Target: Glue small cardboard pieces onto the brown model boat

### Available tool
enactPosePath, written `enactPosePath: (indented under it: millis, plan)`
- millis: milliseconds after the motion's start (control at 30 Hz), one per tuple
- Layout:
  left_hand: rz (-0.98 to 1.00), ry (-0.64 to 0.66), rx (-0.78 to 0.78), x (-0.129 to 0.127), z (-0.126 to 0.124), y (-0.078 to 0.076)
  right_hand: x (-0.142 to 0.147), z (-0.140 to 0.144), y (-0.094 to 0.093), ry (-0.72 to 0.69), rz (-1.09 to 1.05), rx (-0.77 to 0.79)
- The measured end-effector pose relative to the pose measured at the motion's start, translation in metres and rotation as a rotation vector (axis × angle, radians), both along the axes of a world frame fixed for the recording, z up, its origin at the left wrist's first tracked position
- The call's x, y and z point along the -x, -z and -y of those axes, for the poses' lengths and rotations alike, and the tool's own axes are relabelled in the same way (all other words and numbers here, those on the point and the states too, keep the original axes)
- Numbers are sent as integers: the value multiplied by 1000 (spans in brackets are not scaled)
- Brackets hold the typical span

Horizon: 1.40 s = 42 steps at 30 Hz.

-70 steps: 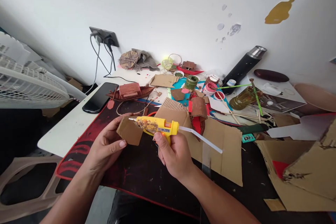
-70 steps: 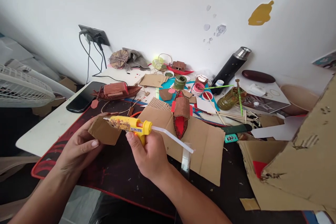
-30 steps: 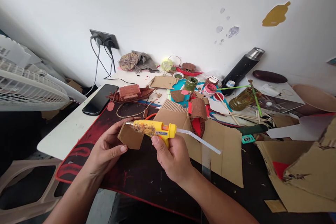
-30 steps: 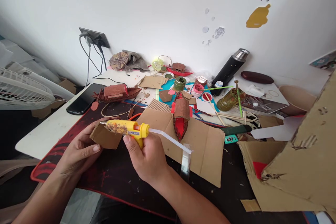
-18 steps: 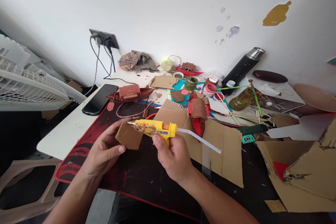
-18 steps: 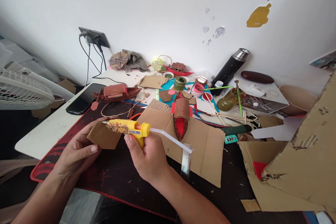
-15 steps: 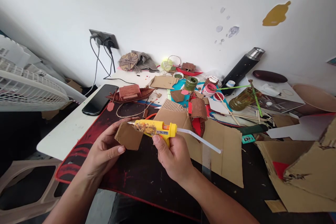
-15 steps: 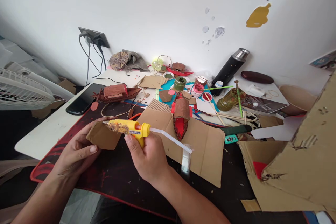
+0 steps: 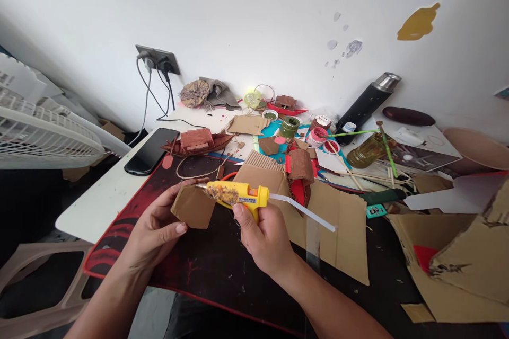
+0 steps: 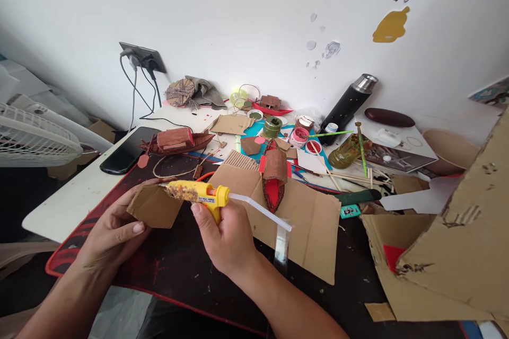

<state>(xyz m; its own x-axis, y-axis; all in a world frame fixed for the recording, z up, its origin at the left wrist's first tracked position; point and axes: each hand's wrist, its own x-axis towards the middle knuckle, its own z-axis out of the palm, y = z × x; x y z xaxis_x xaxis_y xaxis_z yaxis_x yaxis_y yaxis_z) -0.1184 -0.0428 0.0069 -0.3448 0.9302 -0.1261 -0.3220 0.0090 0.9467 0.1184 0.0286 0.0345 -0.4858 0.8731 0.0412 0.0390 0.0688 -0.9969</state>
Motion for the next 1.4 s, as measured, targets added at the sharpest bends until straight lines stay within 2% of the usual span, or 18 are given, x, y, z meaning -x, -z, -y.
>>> enactPosePath:
  millis: [767,1400]
  plan:
    - [2,-30,-39,2,5,-7,-3,-1,0,21,54,-3]
    - [2,-25,-6,11,9,0,-2,-2,0,39,86,-23]
